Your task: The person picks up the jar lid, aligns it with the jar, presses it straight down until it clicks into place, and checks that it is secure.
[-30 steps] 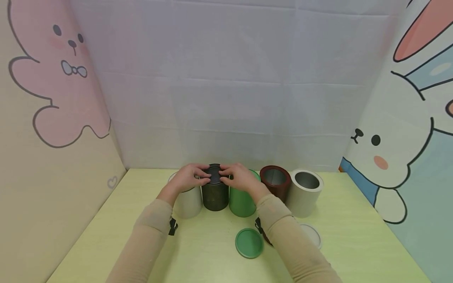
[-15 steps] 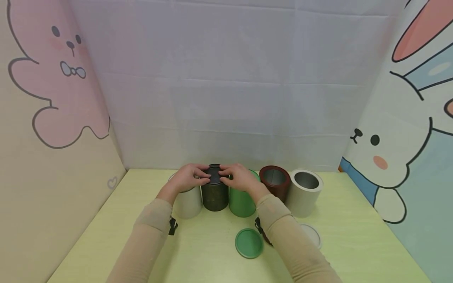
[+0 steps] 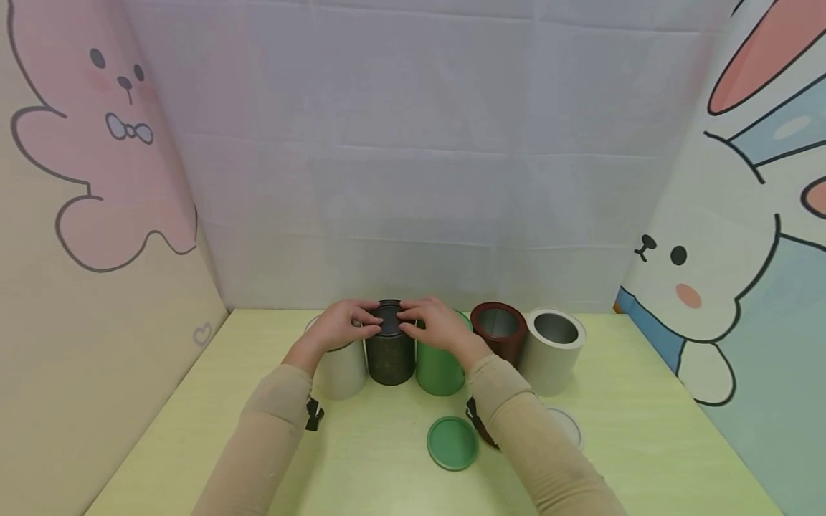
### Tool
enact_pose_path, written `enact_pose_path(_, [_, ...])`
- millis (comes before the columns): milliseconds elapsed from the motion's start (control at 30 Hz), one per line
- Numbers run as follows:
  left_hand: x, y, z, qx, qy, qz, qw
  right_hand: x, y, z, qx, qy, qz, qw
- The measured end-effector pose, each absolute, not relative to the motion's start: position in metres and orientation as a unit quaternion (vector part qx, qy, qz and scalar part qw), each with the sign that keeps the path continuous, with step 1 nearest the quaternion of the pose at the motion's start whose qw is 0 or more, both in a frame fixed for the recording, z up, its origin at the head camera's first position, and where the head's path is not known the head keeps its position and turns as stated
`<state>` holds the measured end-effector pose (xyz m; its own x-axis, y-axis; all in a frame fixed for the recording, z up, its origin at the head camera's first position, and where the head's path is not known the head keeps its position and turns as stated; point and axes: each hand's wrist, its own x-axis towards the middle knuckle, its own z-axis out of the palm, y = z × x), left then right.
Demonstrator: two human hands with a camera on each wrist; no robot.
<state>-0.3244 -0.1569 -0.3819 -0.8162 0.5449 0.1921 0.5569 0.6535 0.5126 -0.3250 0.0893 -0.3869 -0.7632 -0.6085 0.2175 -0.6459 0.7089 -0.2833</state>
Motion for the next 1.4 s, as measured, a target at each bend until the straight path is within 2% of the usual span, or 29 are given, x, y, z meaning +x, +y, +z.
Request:
enact_pose_path(500, [-0.315, -0.158, -0.386, -0.319, -0.897, -0.292, 0.085, -0.316, 0.101, -0.386, 0.37, -0.907, 0.174, 0.097])
enact_pose_path(900, [-0.298, -0.162, -0.382, -0.37, -0.897, -0.233, 0.072, -0.311, 0.1, -0.389, 0.398, -0.897, 0.149, 0.122])
enact_pose_path(1400, [-0.297, -0.161, -0.383, -0.359, -0.905, -0.215, 0.072, -0.309, 0.098, -0.388, 0.391, -0.901, 0.139, 0.127])
